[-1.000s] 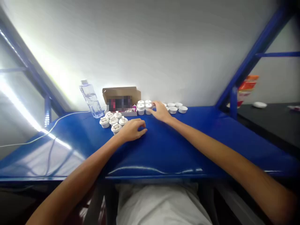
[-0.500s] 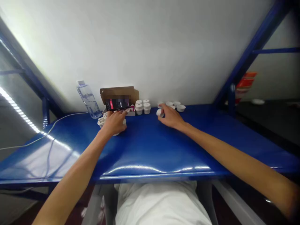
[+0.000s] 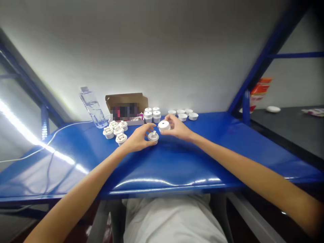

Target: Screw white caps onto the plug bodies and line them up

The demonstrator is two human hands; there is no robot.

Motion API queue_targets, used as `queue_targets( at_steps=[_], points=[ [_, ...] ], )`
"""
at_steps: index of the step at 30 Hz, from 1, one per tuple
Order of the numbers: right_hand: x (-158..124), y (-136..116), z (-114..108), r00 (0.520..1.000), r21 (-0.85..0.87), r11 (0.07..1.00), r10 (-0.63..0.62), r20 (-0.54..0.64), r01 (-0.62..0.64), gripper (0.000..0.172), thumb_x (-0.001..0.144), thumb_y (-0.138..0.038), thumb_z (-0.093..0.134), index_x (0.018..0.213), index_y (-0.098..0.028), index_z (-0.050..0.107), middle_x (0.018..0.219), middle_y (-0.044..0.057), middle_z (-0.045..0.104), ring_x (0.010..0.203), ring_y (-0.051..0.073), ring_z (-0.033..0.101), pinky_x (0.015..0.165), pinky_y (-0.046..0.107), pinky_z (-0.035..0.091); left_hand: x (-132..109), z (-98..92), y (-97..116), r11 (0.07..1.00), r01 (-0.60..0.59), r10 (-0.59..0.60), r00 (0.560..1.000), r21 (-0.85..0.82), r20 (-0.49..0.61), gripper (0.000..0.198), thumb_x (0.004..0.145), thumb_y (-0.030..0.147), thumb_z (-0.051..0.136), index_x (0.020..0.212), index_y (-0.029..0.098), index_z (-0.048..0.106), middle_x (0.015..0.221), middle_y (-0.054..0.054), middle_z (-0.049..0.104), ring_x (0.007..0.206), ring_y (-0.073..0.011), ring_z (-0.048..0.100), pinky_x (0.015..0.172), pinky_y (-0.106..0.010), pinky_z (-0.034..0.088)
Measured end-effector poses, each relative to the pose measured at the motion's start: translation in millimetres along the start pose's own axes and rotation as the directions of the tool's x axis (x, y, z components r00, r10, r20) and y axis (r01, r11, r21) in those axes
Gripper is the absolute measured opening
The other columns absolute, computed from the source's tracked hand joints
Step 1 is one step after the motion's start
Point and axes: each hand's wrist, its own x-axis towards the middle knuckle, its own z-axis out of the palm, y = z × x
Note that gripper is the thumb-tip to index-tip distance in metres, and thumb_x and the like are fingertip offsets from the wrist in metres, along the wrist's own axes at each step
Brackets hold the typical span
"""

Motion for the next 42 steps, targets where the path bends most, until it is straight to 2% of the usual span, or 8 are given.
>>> queue_targets(
  at_steps=[2, 8, 14, 18, 25, 35, 38, 42],
  points=[
    [-3.9, -11.0, 9.2, 0.999, 0.031, 0.998, -0.050, 0.010, 0.050, 0.046, 0.072, -0.041, 0.081, 0.102, -0.023, 0.051, 0.104, 0.003, 0.067, 0.094, 0.022, 0.068, 0.083, 0.036, 0.056, -0.1, 7.4, -0.9, 0.994, 0.023, -0.024, 1.000, -0.104, -0.002, 0.064, 0.074, 0.035, 0.080, 0.131, 0.019, 0.055, 0.119, -0.010, 0.069, 0.102, -0.0249, 0.068, 0.088, -0.037, 0.055],
    [-10.9, -20.4, 16.6, 0.984, -0.192, 0.973, -0.104, 0.145, 0.131, 0.044, 0.077, -0.029, 0.075, 0.119, -0.023, 0.063, 0.115, 0.004, 0.070, 0.103, 0.023, 0.067, 0.092, 0.037, 0.053, 0.1, 15.6, -8.8, 0.952, 0.089, -0.084, 0.996, -0.293, 0.028, 0.064, 0.073, 0.033, 0.082, 0.127, 0.019, 0.050, 0.112, -0.009, 0.071, 0.104, -0.0243, 0.069, 0.090, -0.039, 0.055],
    [-6.1, -16.8, 7.8, 0.988, 0.070, 0.995, -0.075, 0.138, 0.066, 0.046, 0.075, -0.034, 0.080, 0.118, -0.022, 0.066, 0.117, 0.005, 0.070, 0.106, 0.023, 0.069, 0.095, 0.038, 0.055, 2.0, 6.6, -0.7, 0.836, 0.152, -0.192, 0.981, -0.528, -0.022, 0.061, 0.063, 0.027, 0.088, 0.108, 0.020, 0.048, 0.108, -0.006, 0.070, 0.092, -0.0196, 0.070, 0.082, -0.034, 0.055],
    [-7.1, -21.8, 3.8, 0.990, 0.192, 0.979, -0.086, 0.116, 0.062, 0.049, 0.070, -0.035, 0.086, 0.114, -0.024, 0.067, 0.118, 0.004, 0.070, 0.110, 0.025, 0.069, 0.101, 0.041, 0.054, 3.7, -1.1, 1.8, 0.771, 0.169, -0.221, 0.975, -0.615, -0.009, 0.047, 0.067, 0.030, 0.086, 0.102, 0.018, 0.058, 0.091, -0.003, 0.071, 0.083, -0.0172, 0.068, 0.079, -0.031, 0.052],
    [-14.8, -23.4, 7.1, 0.990, 0.182, 0.976, -0.129, 0.053, 0.117, 0.048, 0.071, -0.035, 0.086, 0.114, -0.024, 0.066, 0.119, 0.004, 0.069, 0.112, 0.025, 0.069, 0.104, 0.044, 0.054, 4.6, -1.0, 7.2, 0.704, 0.202, -0.238, 0.970, -0.681, 0.042, 0.040, 0.078, 0.036, 0.079, 0.112, 0.015, 0.072, 0.092, -0.006, 0.071, 0.078, -0.0139, 0.063, 0.065, -0.024, 0.045],
    [-25.9, -23.2, 15.1, 0.966, -0.111, 0.965, -0.246, -0.075, 0.238, 0.046, 0.080, -0.040, 0.079, 0.122, -0.026, 0.069, 0.127, 0.006, 0.070, 0.118, 0.029, 0.066, 0.109, 0.048, 0.053, 2.8, -10.8, 9.2, 0.644, 0.265, -0.250, 0.960, -0.718, 0.131, 0.042, 0.080, 0.043, 0.080, 0.110, 0.014, 0.074, 0.099, -0.010, 0.076, 0.081, -0.0169, 0.071, 0.077, -0.029, 0.055],
    [-25.0, -26.4, 16.9, 0.973, -0.037, 0.980, -0.198, -0.118, 0.195, 0.049, 0.075, -0.042, 0.084, 0.119, -0.026, 0.071, 0.122, 0.006, 0.072, 0.113, 0.030, 0.069, 0.104, 0.048, 0.056, 3.3, -13.2, 12.1, 0.650, 0.264, -0.256, 0.959, -0.712, 0.121, 0.040, 0.083, 0.046, 0.078, 0.105, 0.012, 0.075, 0.096, -0.010, 0.076, 0.081, -0.0181, 0.072, 0.079, -0.031, 0.057],
    [-21.6, -31.3, 19.1, 0.994, 0.165, 0.986, -0.013, -0.112, 0.031, 0.044, 0.075, -0.048, 0.083, 0.109, -0.023, 0.074, 0.100, 0.005, 0.078, 0.088, 0.028, 0.076, 0.084, 0.044, 0.064, 3.7, -13.4, 16.0, 0.689, 0.206, -0.204, 0.975, -0.695, 0.086, 0.043, 0.079, 0.041, 0.082, 0.110, 0.012, 0.074, 0.102, -0.011, 0.076, 0.092, -0.0216, 0.072, 0.085, -0.035, 0.058]
  ],
)
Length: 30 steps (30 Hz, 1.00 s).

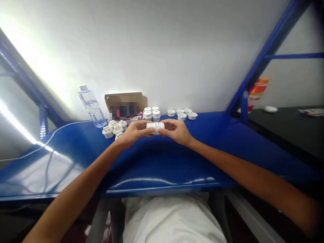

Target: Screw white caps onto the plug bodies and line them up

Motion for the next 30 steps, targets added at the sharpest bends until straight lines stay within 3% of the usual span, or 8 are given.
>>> queue_targets(
  at_steps=[7, 11, 14, 16, 19, 23, 30],
  points=[
    [5.7, -0.9, -2.0, 0.987, 0.105, 0.981, 0.161, 0.018, -0.162, 0.047, 0.068, -0.055, 0.086, 0.096, -0.019, 0.075, 0.083, 0.005, 0.077, 0.070, 0.024, 0.075, 0.071, 0.039, 0.064, 0.1, 1.6, -5.1, 0.992, -0.091, 0.094, 0.995, 0.091, -0.031, 0.052, 0.073, 0.042, 0.086, 0.115, 0.014, 0.073, 0.111, -0.012, 0.076, 0.103, -0.0277, 0.071, 0.091, -0.041, 0.057],
    [5.6, 1.2, -1.2, 0.906, 0.269, 0.865, 0.410, 0.104, -0.423, 0.052, 0.076, -0.066, 0.077, 0.086, -0.015, 0.075, 0.073, 0.008, 0.074, 0.060, 0.021, 0.071, 0.059, 0.034, 0.064, -0.2, 5.4, -10.3, 0.961, -0.178, 0.197, 0.978, 0.213, -0.074, 0.058, 0.070, 0.041, 0.088, 0.118, 0.014, 0.072, 0.113, -0.011, 0.075, 0.100, -0.0276, 0.072, 0.091, -0.041, 0.056],
    [4.4, 0.8, 1.1, 0.877, 0.323, 0.816, 0.461, 0.135, -0.479, 0.051, 0.078, -0.064, 0.077, 0.088, -0.014, 0.074, 0.071, 0.008, 0.073, 0.060, 0.019, 0.070, 0.058, 0.030, 0.064, -0.1, 6.7, -12.0, 0.949, -0.207, 0.234, 0.968, 0.239, -0.087, 0.059, 0.068, 0.041, 0.089, 0.118, 0.014, 0.072, 0.111, -0.011, 0.076, 0.099, -0.0276, 0.072, 0.091, -0.040, 0.057],
    [4.0, -1.1, 1.9, 0.912, 0.296, 0.863, 0.391, 0.120, -0.409, 0.049, 0.078, -0.060, 0.078, 0.093, -0.014, 0.073, 0.075, 0.007, 0.074, 0.065, 0.019, 0.072, 0.064, 0.031, 0.065, 0.4, 5.9, -11.0, 0.955, -0.205, 0.230, 0.968, 0.213, -0.099, 0.060, 0.065, 0.039, 0.091, 0.117, 0.014, 0.073, 0.111, -0.011, 0.076, 0.100, -0.0282, 0.072, 0.091, -0.039, 0.057],
    [3.9, -4.1, 0.4, 0.989, 0.179, 0.973, 0.142, 0.036, -0.146, 0.048, 0.074, -0.050, 0.084, 0.108, -0.019, 0.071, 0.094, 0.006, 0.077, 0.083, 0.023, 0.075, 0.082, 0.037, 0.064, 0.9, 4.3, -6.9, 0.976, -0.170, 0.189, 0.971, 0.134, -0.143, 0.058, 0.068, 0.042, 0.089, 0.116, 0.013, 0.073, 0.108, -0.012, 0.077, 0.094, -0.0271, 0.073, 0.087, -0.039, 0.058],
    [3.8, -2.4, -4.6, 0.981, -0.043, 0.981, -0.189, 0.036, 0.190, 0.049, 0.073, -0.034, 0.086, 0.117, -0.024, 0.068, 0.113, 0.005, 0.073, 0.105, 0.025, 0.071, 0.101, 0.041, 0.056, 0.2, 4.0, -2.7, 0.993, -0.102, 0.111, 0.983, 0.065, -0.144, 0.053, 0.076, 0.047, 0.082, 0.113, 0.011, 0.074, 0.104, -0.012, 0.077, 0.080, -0.0222, 0.073, 0.077, -0.036, 0.060],
    [1.2, 2.8, -3.7, 0.962, -0.073, 0.960, -0.265, 0.066, 0.270, 0.042, 0.079, -0.031, 0.080, 0.118, -0.023, 0.065, 0.115, 0.005, 0.071, 0.106, 0.025, 0.070, 0.099, 0.040, 0.056, -0.4, 3.0, -2.9, 0.990, -0.122, 0.128, 0.987, 0.064, -0.095, 0.048, 0.076, 0.042, 0.083, 0.112, 0.011, 0.076, 0.099, -0.010, 0.077, 0.077, -0.0198, 0.071, 0.072, -0.031, 0.056]
  ],
)
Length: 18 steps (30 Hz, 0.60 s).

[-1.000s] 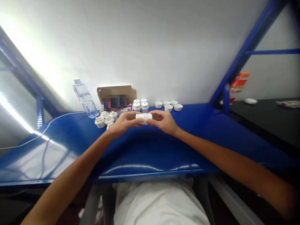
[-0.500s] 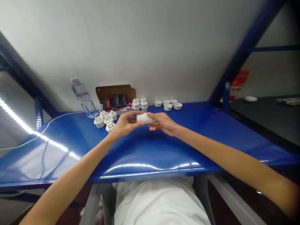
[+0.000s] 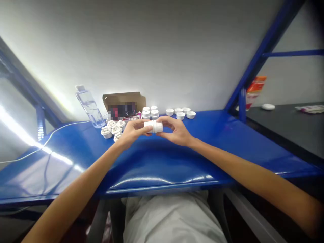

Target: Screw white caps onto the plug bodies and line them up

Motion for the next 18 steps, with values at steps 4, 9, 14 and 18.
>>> queue_targets(
  at_steps=[4, 9, 14, 18],
  points=[
    [-0.8, -5.5, 0.3, 1.000, -0.069, 0.998, -0.006, -0.019, 0.004, 0.042, 0.078, -0.037, 0.081, 0.115, -0.022, 0.067, 0.114, 0.006, 0.072, 0.105, 0.025, 0.070, 0.101, 0.040, 0.055, 0.3, -1.2, -0.3, 1.000, 0.024, -0.024, 1.000, -0.010, 0.019, 0.045, 0.079, 0.043, 0.080, 0.111, 0.012, 0.076, 0.098, -0.011, 0.077, 0.076, -0.0190, 0.071, 0.072, -0.031, 0.055],
    [0.5, -7.5, 2.6, 0.957, 0.071, 0.955, 0.288, -0.007, -0.287, 0.048, 0.076, -0.052, 0.081, 0.110, -0.021, 0.067, 0.091, 0.005, 0.077, 0.081, 0.023, 0.074, 0.079, 0.037, 0.061, 0.0, -0.7, -2.8, 0.998, -0.033, 0.033, 0.999, 0.052, 0.000, 0.049, 0.069, 0.036, 0.089, 0.111, 0.015, 0.074, 0.104, -0.009, 0.076, 0.092, -0.0228, 0.071, 0.083, -0.033, 0.056],
    [4.6, -3.6, 4.2, 0.773, 0.239, 0.737, 0.619, 0.138, -0.632, 0.057, 0.085, -0.073, 0.062, 0.085, -0.016, 0.067, 0.064, 0.008, 0.071, 0.052, 0.019, 0.067, 0.046, 0.027, 0.052, -1.4, 4.4, -6.9, 0.989, -0.118, 0.115, 0.992, 0.083, 0.046, 0.052, 0.065, 0.032, 0.091, 0.111, 0.016, 0.072, 0.104, -0.008, 0.075, 0.096, -0.0231, 0.070, 0.089, -0.035, 0.054],
    [5.4, -1.1, 3.3, 0.747, 0.312, 0.683, 0.638, 0.187, -0.660, 0.061, 0.091, -0.073, 0.052, 0.091, -0.015, 0.070, 0.074, 0.010, 0.073, 0.061, 0.020, 0.069, 0.052, 0.030, 0.056, -1.5, 8.2, -8.6, 0.993, -0.050, 0.052, 0.999, 0.110, -0.016, 0.050, 0.068, 0.037, 0.089, 0.110, 0.016, 0.072, 0.100, -0.008, 0.076, 0.092, -0.0235, 0.071, 0.084, -0.034, 0.054]
  ],
)
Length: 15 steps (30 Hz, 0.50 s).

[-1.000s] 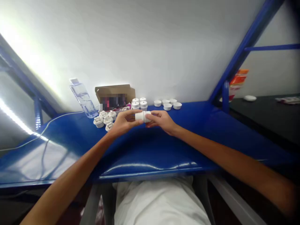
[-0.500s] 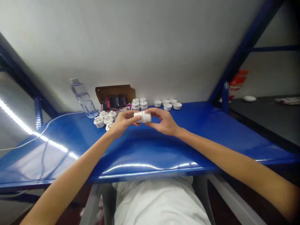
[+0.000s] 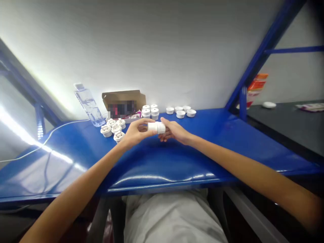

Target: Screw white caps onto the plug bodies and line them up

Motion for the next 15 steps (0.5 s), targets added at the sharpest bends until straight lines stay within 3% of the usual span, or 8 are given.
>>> queue_targets(
  at_steps=[4, 8, 12, 15],
  points=[
    [0.9, 1.4, -1.5, 0.971, -0.033, 0.971, -0.237, -0.027, 0.236, 0.041, 0.084, -0.056, 0.072, 0.103, -0.019, 0.068, 0.100, 0.006, 0.073, 0.085, 0.020, 0.071, 0.072, 0.032, 0.061, 1.3, 1.2, -1.8, 0.999, 0.036, -0.039, 0.996, -0.037, -0.078, 0.045, 0.069, 0.041, 0.087, 0.104, 0.015, 0.074, 0.100, -0.009, 0.076, 0.090, -0.0234, 0.071, 0.083, -0.035, 0.055],
    [-0.1, 2.8, -2.8, 0.910, -0.142, 0.903, -0.414, -0.039, 0.405, 0.045, 0.073, -0.046, 0.084, 0.106, -0.020, 0.066, 0.107, 0.005, 0.071, 0.094, 0.022, 0.071, 0.086, 0.037, 0.061, 2.0, 0.1, -2.5, 0.985, 0.092, -0.101, 0.993, -0.143, -0.056, 0.042, 0.074, 0.043, 0.084, 0.102, 0.012, 0.075, 0.095, -0.009, 0.076, 0.086, -0.0220, 0.070, 0.081, -0.036, 0.057],
    [-3.4, 3.5, -3.4, 0.874, -0.164, 0.862, -0.486, 0.001, 0.480, 0.051, 0.068, -0.040, 0.089, 0.109, -0.023, 0.064, 0.113, 0.004, 0.071, 0.103, 0.024, 0.072, 0.100, 0.041, 0.057, 2.7, -3.0, -1.2, 0.970, 0.120, -0.129, 0.991, -0.209, -0.028, 0.040, 0.076, 0.044, 0.082, 0.100, 0.012, 0.077, 0.095, -0.010, 0.075, 0.086, -0.0213, 0.070, 0.083, -0.036, 0.057],
    [-5.5, 3.2, -3.4, 0.876, -0.169, 0.862, -0.482, 0.014, 0.477, 0.049, 0.071, -0.040, 0.087, 0.111, -0.022, 0.064, 0.114, 0.005, 0.071, 0.105, 0.024, 0.072, 0.102, 0.042, 0.056, 3.2, -6.0, -0.2, 0.978, 0.114, -0.116, 0.993, -0.176, -0.003, 0.041, 0.075, 0.043, 0.084, 0.102, 0.012, 0.078, 0.096, -0.010, 0.075, 0.086, -0.0215, 0.070, 0.083, -0.036, 0.058]
  ],
)
